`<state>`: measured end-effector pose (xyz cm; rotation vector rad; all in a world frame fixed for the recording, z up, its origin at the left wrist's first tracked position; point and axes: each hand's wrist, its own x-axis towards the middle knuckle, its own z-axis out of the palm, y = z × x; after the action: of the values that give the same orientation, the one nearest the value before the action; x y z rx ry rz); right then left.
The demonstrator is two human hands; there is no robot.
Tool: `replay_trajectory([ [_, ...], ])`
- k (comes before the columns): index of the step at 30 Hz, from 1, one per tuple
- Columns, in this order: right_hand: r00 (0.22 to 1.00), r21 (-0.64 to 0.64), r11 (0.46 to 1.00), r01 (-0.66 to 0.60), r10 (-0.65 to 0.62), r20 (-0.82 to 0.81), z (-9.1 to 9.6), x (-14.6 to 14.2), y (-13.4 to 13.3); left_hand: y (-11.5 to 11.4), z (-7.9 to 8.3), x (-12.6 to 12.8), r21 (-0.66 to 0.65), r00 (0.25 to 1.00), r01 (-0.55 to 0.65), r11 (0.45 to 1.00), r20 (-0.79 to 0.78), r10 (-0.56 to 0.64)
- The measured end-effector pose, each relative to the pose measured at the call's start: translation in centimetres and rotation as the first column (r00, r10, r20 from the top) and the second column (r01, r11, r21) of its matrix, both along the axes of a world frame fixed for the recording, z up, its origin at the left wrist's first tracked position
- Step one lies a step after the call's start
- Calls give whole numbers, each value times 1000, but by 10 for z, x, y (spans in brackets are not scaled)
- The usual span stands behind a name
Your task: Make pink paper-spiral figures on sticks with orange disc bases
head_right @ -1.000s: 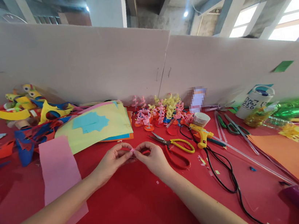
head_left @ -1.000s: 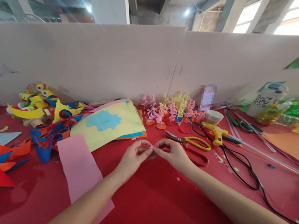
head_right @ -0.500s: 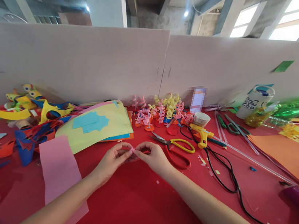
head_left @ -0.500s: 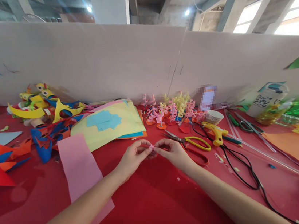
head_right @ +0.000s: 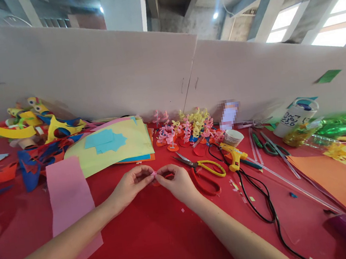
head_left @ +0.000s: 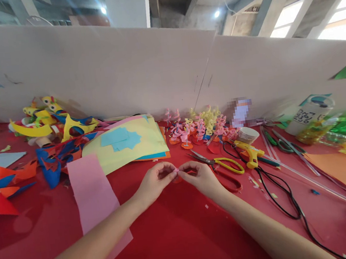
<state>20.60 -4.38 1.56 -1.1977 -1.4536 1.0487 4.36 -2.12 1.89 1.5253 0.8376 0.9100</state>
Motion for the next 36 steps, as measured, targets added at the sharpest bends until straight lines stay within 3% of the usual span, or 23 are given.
replay_trajectory([
  [11, 1000, -4, 1000, -17, 17, 11, -3, 1, 2, 2, -3, 0, 43, 1000, -5, 999, -30, 6],
  [21, 1000, -16, 1000, -22, 22, -20, -7, 2, 5, 1, -2, 0, -129, 996, 10, 992, 85, 1],
  [36, 980, 82, 992, 93, -105, 168, -4, -2, 0, 3, -7, -2, -28, 1000, -7, 1000, -4, 7],
])
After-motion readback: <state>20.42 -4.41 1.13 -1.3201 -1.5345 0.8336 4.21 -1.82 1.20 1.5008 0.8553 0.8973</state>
